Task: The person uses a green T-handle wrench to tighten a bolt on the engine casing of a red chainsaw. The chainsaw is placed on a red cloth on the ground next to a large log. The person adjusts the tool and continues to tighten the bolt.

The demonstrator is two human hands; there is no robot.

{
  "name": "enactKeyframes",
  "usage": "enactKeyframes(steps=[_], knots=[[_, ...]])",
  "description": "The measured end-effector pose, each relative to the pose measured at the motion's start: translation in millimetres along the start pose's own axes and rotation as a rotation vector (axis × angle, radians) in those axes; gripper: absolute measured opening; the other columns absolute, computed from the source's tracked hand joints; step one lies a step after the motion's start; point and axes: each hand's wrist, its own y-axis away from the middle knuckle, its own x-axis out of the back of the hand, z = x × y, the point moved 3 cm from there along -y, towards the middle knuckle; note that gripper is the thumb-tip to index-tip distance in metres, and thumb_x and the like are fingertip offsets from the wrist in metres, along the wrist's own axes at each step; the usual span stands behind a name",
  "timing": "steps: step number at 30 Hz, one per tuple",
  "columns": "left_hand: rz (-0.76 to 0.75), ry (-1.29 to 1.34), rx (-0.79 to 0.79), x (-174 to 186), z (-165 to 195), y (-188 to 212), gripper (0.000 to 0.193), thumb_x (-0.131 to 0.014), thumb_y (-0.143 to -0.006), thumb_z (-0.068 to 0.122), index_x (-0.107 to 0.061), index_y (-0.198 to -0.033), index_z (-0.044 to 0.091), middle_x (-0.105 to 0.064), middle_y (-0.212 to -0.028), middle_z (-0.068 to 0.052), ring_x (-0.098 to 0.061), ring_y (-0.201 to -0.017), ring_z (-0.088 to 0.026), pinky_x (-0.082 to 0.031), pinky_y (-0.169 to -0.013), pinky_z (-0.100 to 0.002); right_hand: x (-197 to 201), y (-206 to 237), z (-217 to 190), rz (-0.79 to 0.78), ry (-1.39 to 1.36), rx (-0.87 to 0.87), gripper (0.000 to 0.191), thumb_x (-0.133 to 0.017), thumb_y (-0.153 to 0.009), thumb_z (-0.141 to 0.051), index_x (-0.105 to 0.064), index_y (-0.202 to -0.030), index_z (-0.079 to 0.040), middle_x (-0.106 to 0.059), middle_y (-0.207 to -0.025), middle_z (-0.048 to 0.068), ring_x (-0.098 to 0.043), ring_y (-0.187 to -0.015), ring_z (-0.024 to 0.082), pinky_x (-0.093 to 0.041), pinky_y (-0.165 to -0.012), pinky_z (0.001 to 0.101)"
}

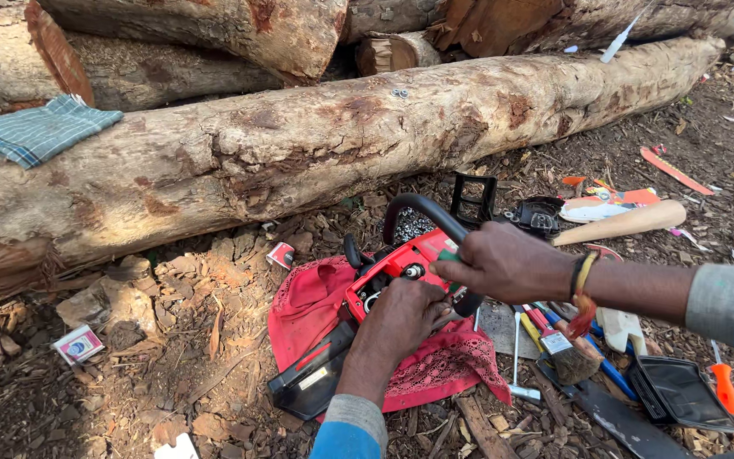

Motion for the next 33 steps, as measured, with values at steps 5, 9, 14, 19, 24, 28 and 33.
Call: enactKeyframes(steps=[5,9,14,19,24,28,33], knots=[[-0.021,-0.02,0.051,-0.2,-1.8,0.0,0.014,-0.076,-0.089,0.018,-0.076,-0.094,0.005,-0.073,-0.082,-0.019,-0.073,-0.077,-0.037,-0.057,-0.071,-0.049,-2.5,4.3,3.0,-0.19,-0.461,-0.272,0.073,-0.047,-0.103,-0.056,-0.079,-0.084,0.006,-0.075,-0.071,0.014,-0.074,-0.06,0.024,-0.062,-0.059,0.0431],[-0.007,-0.009,0.028,1.1,-1.0,-0.8,0.016,-0.077,-0.086,0.017,-0.077,-0.096,0.005,-0.073,-0.083,-0.02,-0.073,-0.078,-0.037,-0.058,-0.072,-0.049,40.1,14.7,-4.9,-0.032,0.327,0.349,0.068,-0.052,-0.099,-0.049,-0.04,-0.159,-0.019,-0.065,-0.126,0.012,-0.065,-0.111,0.026,-0.052,-0.097,0.0469],[-0.048,-0.033,0.053,0.9,-0.1,-2.9,0.017,-0.076,-0.086,0.02,-0.076,-0.096,0.006,-0.073,-0.083,-0.02,-0.073,-0.079,-0.036,-0.058,-0.073,-0.048,54.7,9.3,-3.5,0.088,0.463,1.052,0.081,-0.062,-0.075,-0.057,-0.052,-0.144,-0.018,-0.055,-0.148,0.013,-0.047,-0.128,0.036,-0.031,-0.106,0.0669],[-0.066,-0.076,0.061,0.8,-1.1,-3.8,0.018,-0.077,-0.088,0.02,-0.076,-0.095,0.004,-0.072,-0.083,-0.021,-0.071,-0.081,-0.039,-0.056,-0.073,-0.05,45.8,-4.4,3.6,0.097,0.812,1.18,0.074,-0.058,-0.084,-0.061,-0.057,-0.128,-0.001,-0.059,-0.132,0.016,-0.058,-0.122,0.03,-0.042,-0.104,0.0554],[-0.069,-0.062,0.054,1.0,-5.9,-3.0,0.017,-0.076,-0.087,0.02,-0.077,-0.098,0.007,-0.073,-0.084,-0.021,-0.072,-0.08,-0.039,-0.057,-0.074,-0.05,34.5,-4.2,-7.1,-0.206,0.86,0.755,0.07,-0.04,-0.101,-0.07,-0.062,-0.096,-0.004,-0.068,-0.098,0.011,-0.069,-0.08,0.028,-0.053,-0.074,0.0452],[-0.076,-0.096,0.137,0.1,-8.7,-1.6,0.015,-0.075,-0.087,0.021,-0.078,-0.096,0.01,-0.073,-0.084,-0.019,-0.072,-0.08,-0.038,-0.056,-0.075,-0.051,4.1,2.0,-5.9,-0.101,0.224,-0.106,0.074,-0.035,-0.098,-0.071,-0.068,-0.07,-0.01,-0.066,-0.058,0.008,-0.067,-0.053,0.023,-0.052,-0.057,0.0408],[-0.046,-0.133,0.102,1.8,-3.5,3.3,0.012,-0.073,-0.089,0.018,-0.079,-0.095,0.009,-0.073,-0.084,-0.02,-0.072,-0.082,-0.038,-0.056,-0.077,-0.052,-10.9,-1.6,7.9,-0.24,-0.522,-0.39,0.079,-0.043,-0.102,-0.062,-0.073,-0.068,0.002,-0.07,-0.059,0.013,-0.071,-0.053,0.026,-0.057,-0.054,0.042]])
